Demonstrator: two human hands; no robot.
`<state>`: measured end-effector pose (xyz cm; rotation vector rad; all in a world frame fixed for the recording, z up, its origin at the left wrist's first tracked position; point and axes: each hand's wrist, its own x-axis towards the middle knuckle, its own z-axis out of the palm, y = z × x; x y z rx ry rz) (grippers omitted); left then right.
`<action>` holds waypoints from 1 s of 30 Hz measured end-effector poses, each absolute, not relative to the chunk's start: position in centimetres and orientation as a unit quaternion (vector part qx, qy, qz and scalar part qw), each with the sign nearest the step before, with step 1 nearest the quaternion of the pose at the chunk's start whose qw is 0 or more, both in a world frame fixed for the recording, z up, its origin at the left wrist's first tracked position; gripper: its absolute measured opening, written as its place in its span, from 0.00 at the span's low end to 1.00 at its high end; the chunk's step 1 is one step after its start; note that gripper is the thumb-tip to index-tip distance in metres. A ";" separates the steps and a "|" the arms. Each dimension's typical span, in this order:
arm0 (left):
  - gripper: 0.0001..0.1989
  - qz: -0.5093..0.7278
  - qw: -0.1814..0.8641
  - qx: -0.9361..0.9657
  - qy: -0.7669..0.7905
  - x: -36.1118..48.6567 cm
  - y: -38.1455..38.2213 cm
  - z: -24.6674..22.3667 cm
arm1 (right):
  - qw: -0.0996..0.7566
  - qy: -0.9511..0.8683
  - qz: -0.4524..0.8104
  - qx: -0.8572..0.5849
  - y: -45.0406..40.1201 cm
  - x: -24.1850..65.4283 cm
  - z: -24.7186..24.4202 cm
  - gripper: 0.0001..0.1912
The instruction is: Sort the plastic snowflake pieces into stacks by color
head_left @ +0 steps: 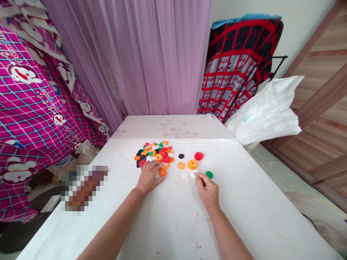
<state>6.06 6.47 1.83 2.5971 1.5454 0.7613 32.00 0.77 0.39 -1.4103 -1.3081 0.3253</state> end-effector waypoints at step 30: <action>0.08 0.229 0.021 0.778 0.585 7.1 5.0 2.8 | 0.557 -0.544 0.167 -0.605 0.5 31.8 0.9 0.15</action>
